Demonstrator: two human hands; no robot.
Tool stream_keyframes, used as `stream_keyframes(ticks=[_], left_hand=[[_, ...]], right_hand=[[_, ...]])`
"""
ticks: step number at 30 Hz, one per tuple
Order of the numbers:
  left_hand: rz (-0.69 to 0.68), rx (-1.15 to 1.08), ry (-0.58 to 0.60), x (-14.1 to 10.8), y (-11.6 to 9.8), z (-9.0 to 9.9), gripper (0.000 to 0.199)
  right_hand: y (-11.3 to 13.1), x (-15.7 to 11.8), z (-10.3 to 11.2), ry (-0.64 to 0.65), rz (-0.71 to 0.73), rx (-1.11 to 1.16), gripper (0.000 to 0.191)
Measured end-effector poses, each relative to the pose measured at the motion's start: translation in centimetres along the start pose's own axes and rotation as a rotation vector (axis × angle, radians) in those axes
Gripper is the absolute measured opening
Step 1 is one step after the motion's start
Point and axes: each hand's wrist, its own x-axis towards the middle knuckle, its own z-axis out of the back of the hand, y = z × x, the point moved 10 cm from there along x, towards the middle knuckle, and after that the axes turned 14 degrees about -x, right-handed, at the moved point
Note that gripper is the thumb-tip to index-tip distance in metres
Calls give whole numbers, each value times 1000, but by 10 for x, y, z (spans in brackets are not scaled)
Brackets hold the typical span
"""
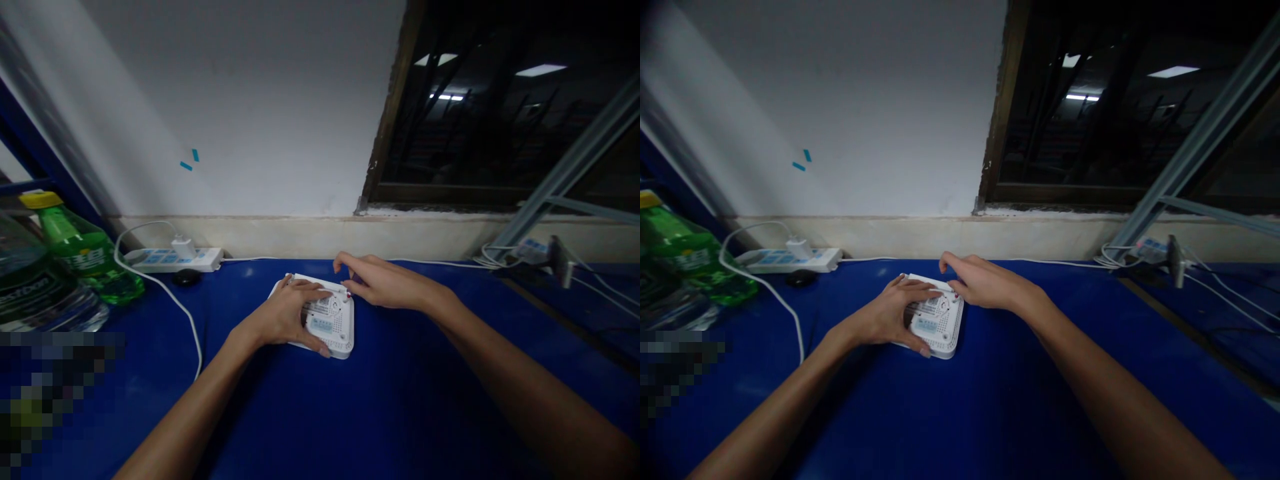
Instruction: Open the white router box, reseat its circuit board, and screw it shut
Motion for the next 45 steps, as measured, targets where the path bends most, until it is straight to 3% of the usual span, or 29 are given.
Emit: stream_keyframes(ticks=[4,7,12,14,17,21,25,29,31,35,39,43,45], left_hand=[[-8,-19,-37,0,-4,4,93],[-16,-34,-79,2,-8,8,79],[-44,-20,-140,3,-13,10,39],[-43,8,-154,4,-12,9,32],[-37,57,-180,4,-9,7,29],[-28,126,-201,5,-9,6,25],[-9,166,-207,5,-10,6,23],[-1,162,-205,5,-11,6,25],[5,161,-207,5,-10,6,24],[20,154,-239,5,-7,6,24],[45,144,-308,6,-5,8,21],[95,160,-366,6,-6,9,16],[115,174,-383,6,-6,9,14]], right_hand=[[-6,2,-3,-86,-158,-92,19],[5,2,-4,-128,-73,32,19],[13,-8,1,-119,81,222,53],[7,-8,-2,-94,44,210,46],[-5,-2,-6,-99,-65,139,18],[0,5,-4,-144,-15,124,24],[9,4,3,-190,53,136,54],[1,6,-2,-153,-36,106,25],[-3,7,-1,-165,-55,115,27],[-3,6,3,-195,-17,138,51],[-9,6,-1,-174,-66,111,24],[-1,6,3,-213,15,114,47],[0,6,5,-228,15,75,43]])
